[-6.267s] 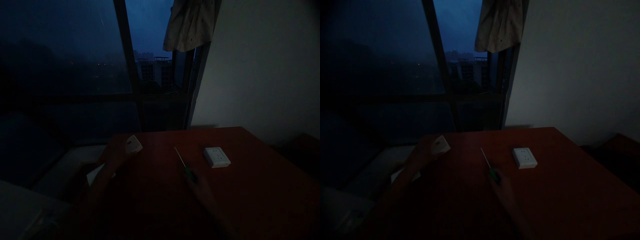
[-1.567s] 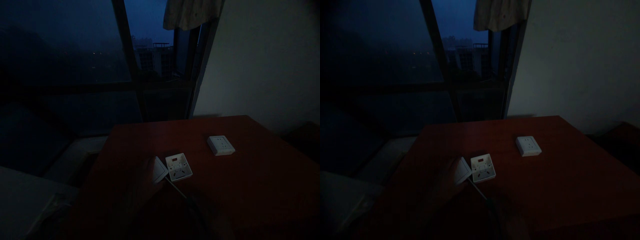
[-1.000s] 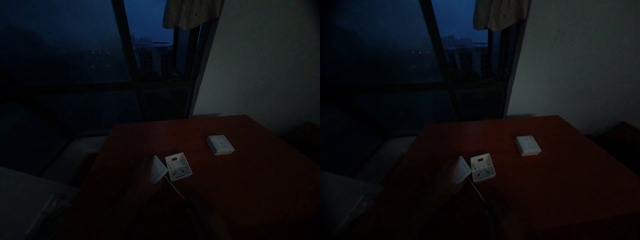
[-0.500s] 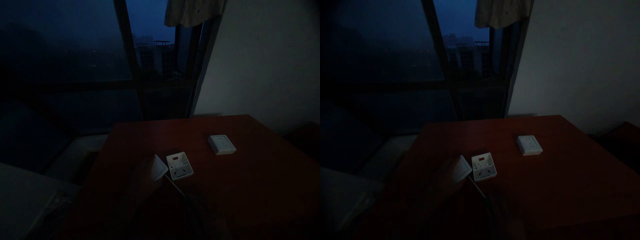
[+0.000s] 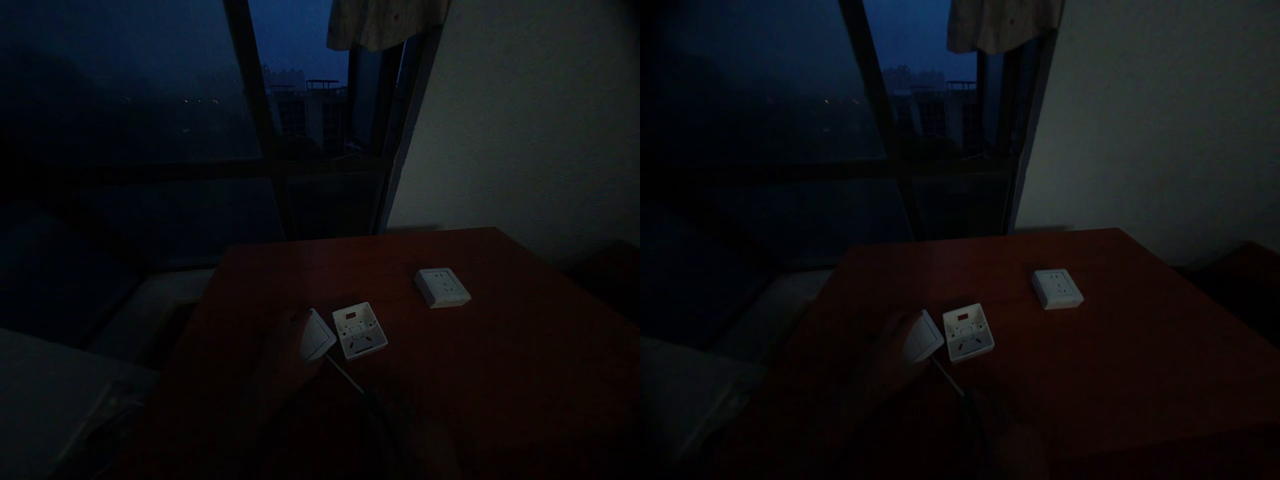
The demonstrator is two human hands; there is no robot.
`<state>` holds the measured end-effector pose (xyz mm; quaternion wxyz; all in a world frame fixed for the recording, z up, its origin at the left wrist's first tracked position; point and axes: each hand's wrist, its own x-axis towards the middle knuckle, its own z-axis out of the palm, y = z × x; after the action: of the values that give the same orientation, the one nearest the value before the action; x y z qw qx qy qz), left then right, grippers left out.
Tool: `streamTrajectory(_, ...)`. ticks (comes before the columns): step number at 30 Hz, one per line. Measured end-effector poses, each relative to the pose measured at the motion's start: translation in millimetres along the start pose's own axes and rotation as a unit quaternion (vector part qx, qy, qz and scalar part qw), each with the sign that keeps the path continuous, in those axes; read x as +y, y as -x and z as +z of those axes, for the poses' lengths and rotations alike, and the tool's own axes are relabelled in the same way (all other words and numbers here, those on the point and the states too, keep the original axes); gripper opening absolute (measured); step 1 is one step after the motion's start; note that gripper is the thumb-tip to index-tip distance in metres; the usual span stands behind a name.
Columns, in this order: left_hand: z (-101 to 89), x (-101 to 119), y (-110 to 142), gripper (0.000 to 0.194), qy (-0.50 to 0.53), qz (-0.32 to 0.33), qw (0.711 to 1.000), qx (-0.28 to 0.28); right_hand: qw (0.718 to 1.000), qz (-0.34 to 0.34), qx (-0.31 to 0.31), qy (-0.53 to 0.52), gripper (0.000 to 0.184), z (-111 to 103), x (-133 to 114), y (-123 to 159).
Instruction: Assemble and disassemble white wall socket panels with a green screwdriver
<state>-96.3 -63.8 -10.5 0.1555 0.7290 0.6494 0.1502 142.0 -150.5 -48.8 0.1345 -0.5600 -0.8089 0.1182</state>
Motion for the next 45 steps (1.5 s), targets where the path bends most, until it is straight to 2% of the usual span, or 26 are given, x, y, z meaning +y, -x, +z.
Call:
streamTrajectory(6, -5.3, -3.2, 0.3, 0.073, 0.02, -0.009, 1.0, -0.009, 0.999, 0.008, 0.036, -0.006, 0.034, 3.3, 9.0, 6.7)
streamTrajectory(19, -9.6, 5.2, -0.2, 0.07, 0.027, -0.012, 0.999, -0.026, 0.996, 0.022, 0.075, -0.053, 0.034, 3.4, 4.3, 10.0)
streamTrajectory(28, -9.5, 6.7, 1.6, 0.069, 0.024, -0.007, 1.0, -0.019, 0.996, 0.015, 0.061, -0.057, 0.035, 6.9, 7.1, 10.5)
streamTrajectory(37, -7.7, 5.3, 1.8, 0.07, 0.021, -0.006, 1.0, -0.01, 0.991, 0.064, 0.098, -0.066, 0.036, 9.4, 0.6, 13.4)
streamTrajectory(45, -5.9, 3.5, -0.2, 0.068, 0.02, 0.004, 1.0, -0.009, 0.991, 0.065, 0.084, -0.075, 0.034, 2.8, -1.9, 9.1)
